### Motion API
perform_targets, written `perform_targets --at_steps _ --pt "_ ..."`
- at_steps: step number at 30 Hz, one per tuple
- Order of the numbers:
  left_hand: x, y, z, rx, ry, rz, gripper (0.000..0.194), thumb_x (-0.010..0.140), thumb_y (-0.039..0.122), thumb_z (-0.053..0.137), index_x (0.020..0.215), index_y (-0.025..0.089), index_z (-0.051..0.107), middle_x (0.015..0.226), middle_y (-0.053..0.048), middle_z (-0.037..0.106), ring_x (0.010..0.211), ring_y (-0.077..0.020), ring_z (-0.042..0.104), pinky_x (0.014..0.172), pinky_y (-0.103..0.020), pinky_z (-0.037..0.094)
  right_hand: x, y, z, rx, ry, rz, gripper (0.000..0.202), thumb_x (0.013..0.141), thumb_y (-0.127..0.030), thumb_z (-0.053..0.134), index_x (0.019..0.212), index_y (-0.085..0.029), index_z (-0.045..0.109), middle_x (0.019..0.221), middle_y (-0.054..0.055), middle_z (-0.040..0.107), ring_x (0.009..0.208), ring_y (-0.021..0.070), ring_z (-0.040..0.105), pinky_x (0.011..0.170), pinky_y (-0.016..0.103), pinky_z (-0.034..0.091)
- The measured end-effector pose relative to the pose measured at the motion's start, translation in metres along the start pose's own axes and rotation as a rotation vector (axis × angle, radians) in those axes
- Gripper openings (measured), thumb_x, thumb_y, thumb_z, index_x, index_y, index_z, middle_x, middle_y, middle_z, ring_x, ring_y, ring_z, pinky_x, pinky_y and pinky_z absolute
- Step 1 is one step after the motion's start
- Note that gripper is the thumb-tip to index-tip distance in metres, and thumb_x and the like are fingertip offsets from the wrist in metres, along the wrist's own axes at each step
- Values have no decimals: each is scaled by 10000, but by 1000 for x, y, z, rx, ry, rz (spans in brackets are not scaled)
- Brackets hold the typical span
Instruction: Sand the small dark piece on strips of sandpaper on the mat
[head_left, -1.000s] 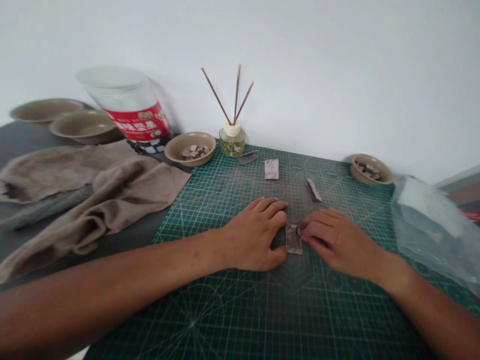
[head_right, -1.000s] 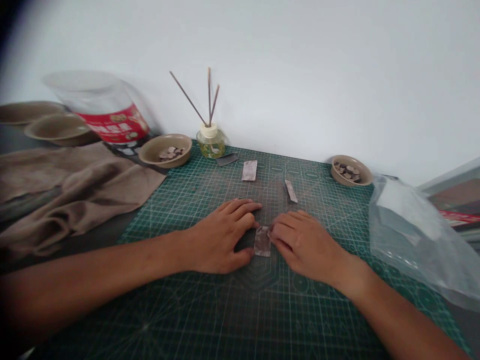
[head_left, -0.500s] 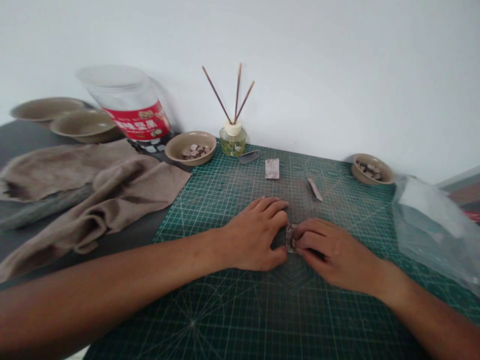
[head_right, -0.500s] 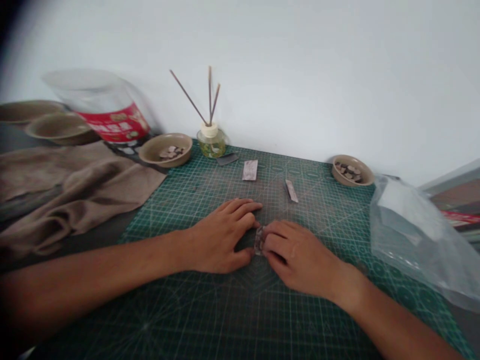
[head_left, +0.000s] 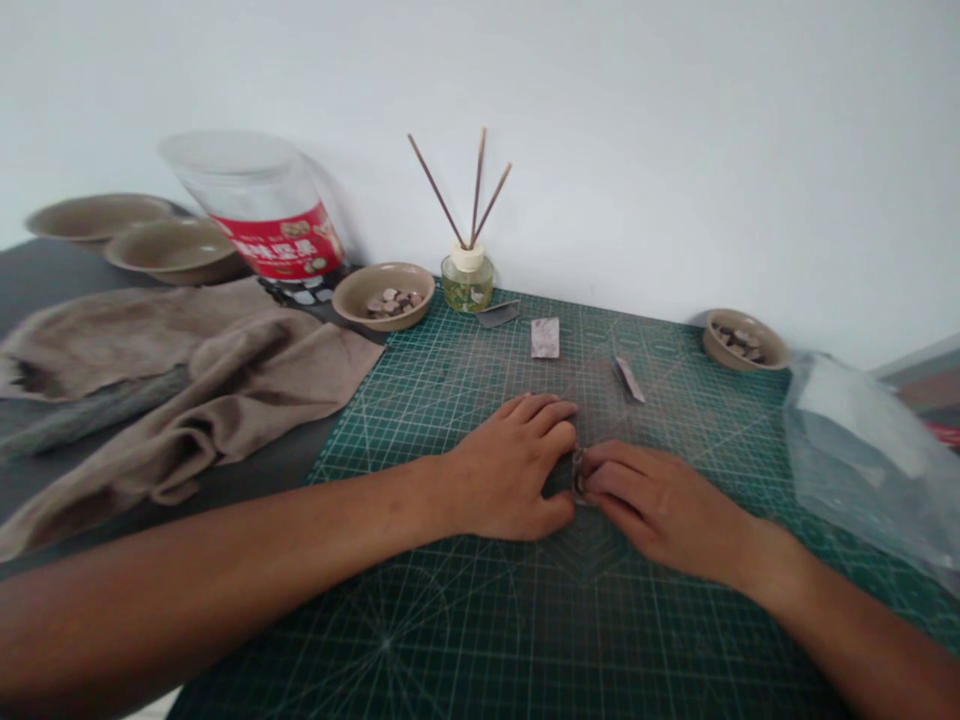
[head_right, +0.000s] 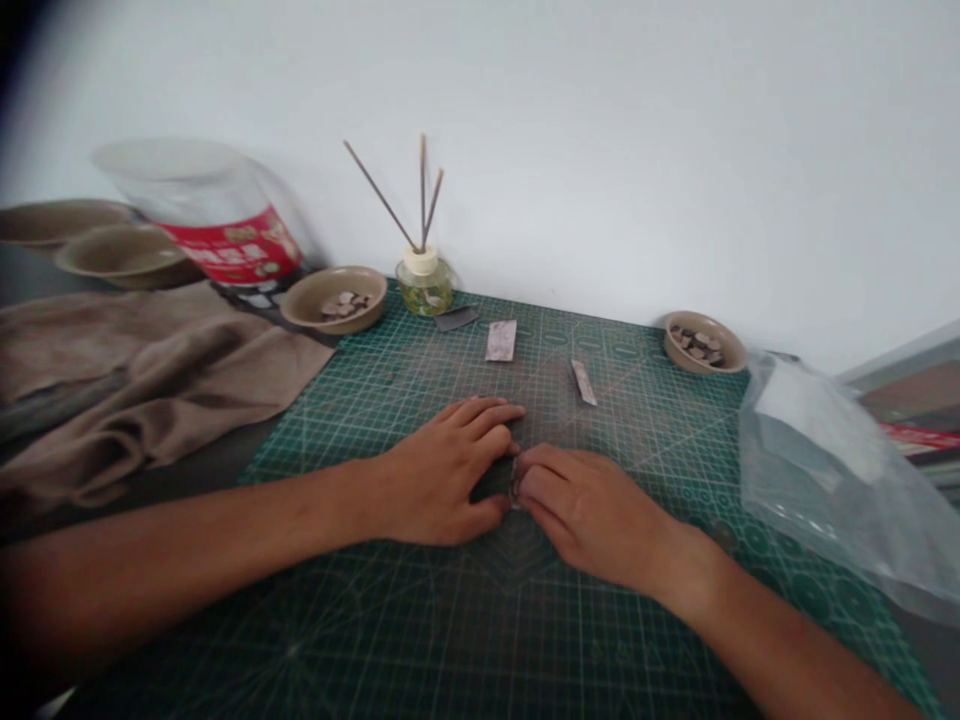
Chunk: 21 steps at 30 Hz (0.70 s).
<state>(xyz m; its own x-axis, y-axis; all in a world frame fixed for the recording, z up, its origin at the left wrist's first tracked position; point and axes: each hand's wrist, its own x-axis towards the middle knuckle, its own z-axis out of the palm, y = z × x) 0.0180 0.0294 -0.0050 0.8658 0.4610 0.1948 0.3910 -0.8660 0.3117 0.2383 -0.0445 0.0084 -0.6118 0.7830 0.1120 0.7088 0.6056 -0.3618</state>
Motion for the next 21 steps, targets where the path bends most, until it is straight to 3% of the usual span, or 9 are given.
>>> perform_targets --at_steps 4,8,21 --pt "0 0 -1 10 -8 -2 417 815 423 646 1134 162 582 1499 -151 466 1424 -338 381 1197 -492 297 0 5 -3 19 35 94 111 1001 -178 506 999 -182 616 1053 98 664 923 225 642 818 415 560" --pt "0 0 0 4 -5 3 428 820 428 645 1155 170 580 1501 -145 467 1425 -338 381 1192 -499 302 -1 2 -2 137 -7 66 87 992 -169 538 1009 -203 617 1053 71 661 931 198 637 832 373 556" --pt "0 0 0 1 1 -5 390 805 398 657 1112 169 584 1498 -139 470 1427 -332 380 1202 -483 292 3 3 3 84 53 68 72 997 -179 530 995 -198 599 1046 72 658 945 212 642 846 390 549"
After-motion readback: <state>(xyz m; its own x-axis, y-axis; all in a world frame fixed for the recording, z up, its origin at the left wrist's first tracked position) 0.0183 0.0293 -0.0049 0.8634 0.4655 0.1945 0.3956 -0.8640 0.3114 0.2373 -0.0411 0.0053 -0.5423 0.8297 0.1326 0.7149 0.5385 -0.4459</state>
